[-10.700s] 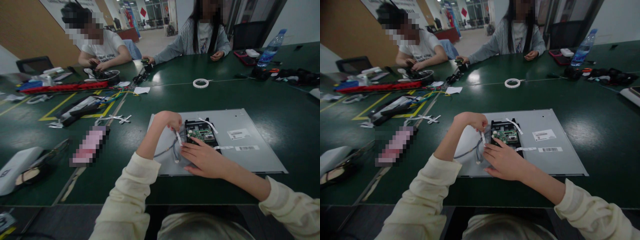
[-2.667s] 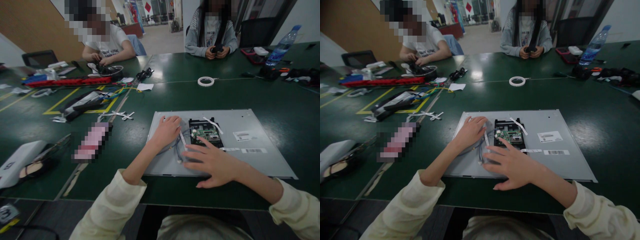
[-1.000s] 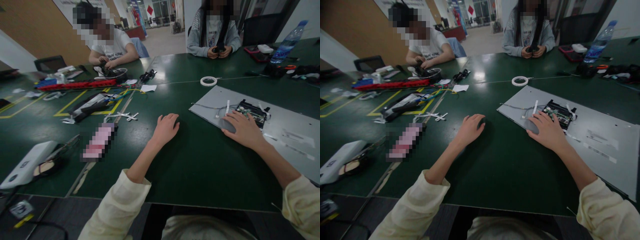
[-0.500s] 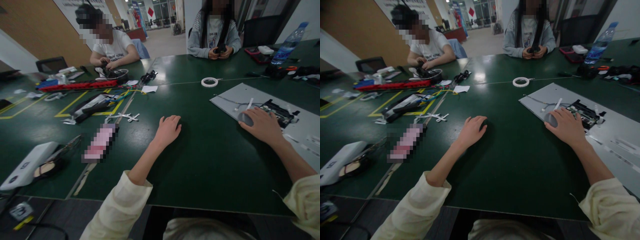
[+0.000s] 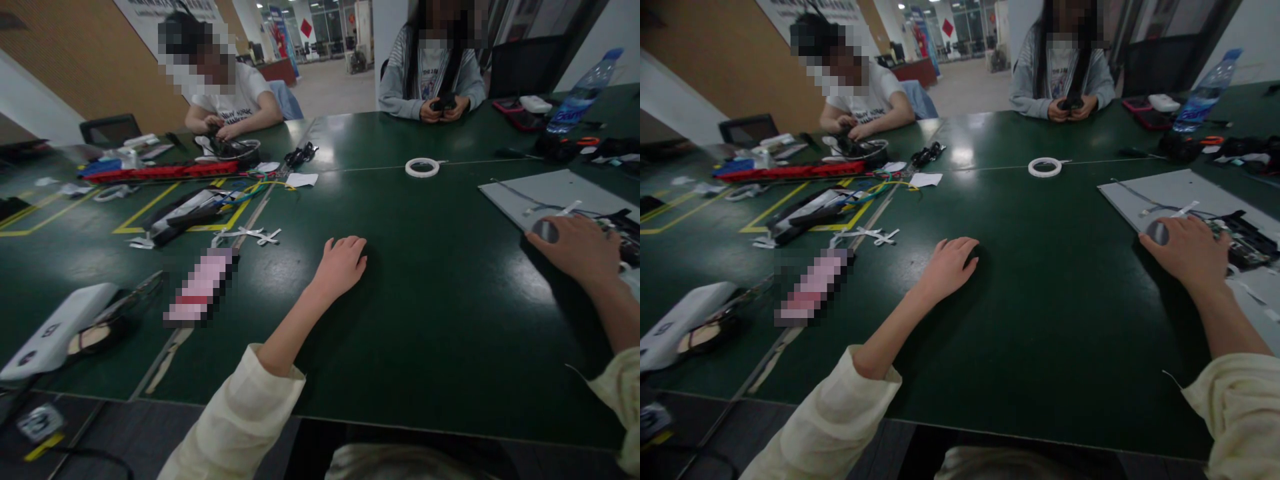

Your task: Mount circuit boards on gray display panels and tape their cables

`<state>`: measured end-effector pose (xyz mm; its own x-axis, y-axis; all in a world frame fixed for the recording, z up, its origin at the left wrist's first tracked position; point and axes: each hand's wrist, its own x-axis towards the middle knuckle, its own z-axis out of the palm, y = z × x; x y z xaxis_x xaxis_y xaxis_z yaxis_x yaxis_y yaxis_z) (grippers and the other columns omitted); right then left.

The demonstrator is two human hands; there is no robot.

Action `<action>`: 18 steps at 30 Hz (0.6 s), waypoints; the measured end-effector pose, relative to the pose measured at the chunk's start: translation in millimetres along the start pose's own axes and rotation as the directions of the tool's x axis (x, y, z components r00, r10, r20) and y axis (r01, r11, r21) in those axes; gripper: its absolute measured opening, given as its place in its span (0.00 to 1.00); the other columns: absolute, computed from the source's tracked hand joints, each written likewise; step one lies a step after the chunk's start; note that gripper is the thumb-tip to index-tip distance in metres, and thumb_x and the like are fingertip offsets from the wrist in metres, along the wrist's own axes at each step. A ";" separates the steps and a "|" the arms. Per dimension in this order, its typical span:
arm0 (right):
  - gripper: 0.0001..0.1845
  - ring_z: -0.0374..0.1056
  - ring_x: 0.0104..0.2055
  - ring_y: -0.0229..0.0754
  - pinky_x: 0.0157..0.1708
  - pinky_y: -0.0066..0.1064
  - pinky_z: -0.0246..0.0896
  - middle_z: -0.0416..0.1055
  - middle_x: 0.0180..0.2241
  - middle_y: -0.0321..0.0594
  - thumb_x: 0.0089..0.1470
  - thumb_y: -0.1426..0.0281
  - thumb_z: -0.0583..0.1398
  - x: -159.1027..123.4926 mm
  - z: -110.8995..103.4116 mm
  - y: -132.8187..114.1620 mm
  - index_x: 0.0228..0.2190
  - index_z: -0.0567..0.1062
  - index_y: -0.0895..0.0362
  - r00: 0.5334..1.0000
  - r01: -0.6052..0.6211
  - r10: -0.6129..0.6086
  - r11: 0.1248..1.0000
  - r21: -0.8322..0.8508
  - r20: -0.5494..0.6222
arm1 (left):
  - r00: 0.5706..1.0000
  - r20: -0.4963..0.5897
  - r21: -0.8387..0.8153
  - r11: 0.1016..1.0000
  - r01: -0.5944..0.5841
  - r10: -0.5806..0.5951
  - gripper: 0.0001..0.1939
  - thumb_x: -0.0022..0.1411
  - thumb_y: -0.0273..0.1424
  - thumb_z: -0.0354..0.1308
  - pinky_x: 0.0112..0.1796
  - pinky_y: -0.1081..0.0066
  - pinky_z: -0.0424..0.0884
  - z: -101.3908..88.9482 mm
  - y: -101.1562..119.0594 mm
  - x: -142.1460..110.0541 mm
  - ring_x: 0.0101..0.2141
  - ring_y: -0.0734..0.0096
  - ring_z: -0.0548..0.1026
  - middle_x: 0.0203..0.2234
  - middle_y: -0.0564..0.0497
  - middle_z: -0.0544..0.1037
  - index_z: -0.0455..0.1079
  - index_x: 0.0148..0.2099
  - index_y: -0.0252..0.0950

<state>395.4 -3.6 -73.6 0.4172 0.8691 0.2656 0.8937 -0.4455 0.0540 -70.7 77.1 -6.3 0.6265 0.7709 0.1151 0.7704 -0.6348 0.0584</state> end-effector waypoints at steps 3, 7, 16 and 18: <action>0.34 0.56 0.55 0.57 0.47 0.61 0.50 0.64 0.51 0.52 0.54 0.42 0.42 6.3 5.8 12.5 0.49 0.67 0.51 0.998 -0.057 0.058 0.998 -0.026 0.006 | 1.000 0.010 -0.003 1.000 -0.005 0.005 0.18 0.67 0.33 0.43 0.57 0.51 0.55 -0.7 1.8 0.2 0.54 0.59 0.65 0.54 0.45 0.68 0.60 0.57 0.37; 0.36 0.55 0.55 0.58 0.48 0.58 0.48 0.63 0.51 0.54 0.54 0.42 0.42 10.5 7.9 19.5 0.49 0.68 0.53 0.998 -0.064 0.065 0.997 -0.047 0.015 | 1.000 0.018 -0.013 1.000 -0.012 0.012 0.18 0.67 0.33 0.43 0.57 0.52 0.55 -1.8 4.0 0.4 0.55 0.59 0.65 0.54 0.45 0.67 0.61 0.57 0.37; 0.38 0.54 0.55 0.60 0.49 0.57 0.42 0.61 0.52 0.60 0.53 0.43 0.45 14.7 8.2 31.3 0.51 0.69 0.57 0.989 -0.115 0.119 0.992 -0.042 0.093 | 0.999 0.037 -0.033 0.999 -0.024 0.025 0.18 0.68 0.33 0.43 0.58 0.51 0.54 -3.8 4.2 1.2 0.56 0.58 0.64 0.56 0.45 0.65 0.61 0.57 0.37; 0.38 0.54 0.55 0.60 0.49 0.58 0.42 0.62 0.51 0.60 0.54 0.43 0.44 14.8 8.9 34.4 0.51 0.68 0.56 0.987 -0.125 0.129 0.991 -0.055 0.092 | 0.999 0.028 -0.030 0.999 -0.031 0.032 0.18 0.68 0.33 0.43 0.57 0.51 0.55 -3.6 4.5 0.9 0.55 0.58 0.64 0.55 0.45 0.66 0.61 0.57 0.37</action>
<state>433.8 -4.2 -76.4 0.5426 0.8203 0.1810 0.8243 -0.5614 0.0735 -67.1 74.7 -2.3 0.6536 0.7516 0.0893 0.7469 -0.6595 0.0844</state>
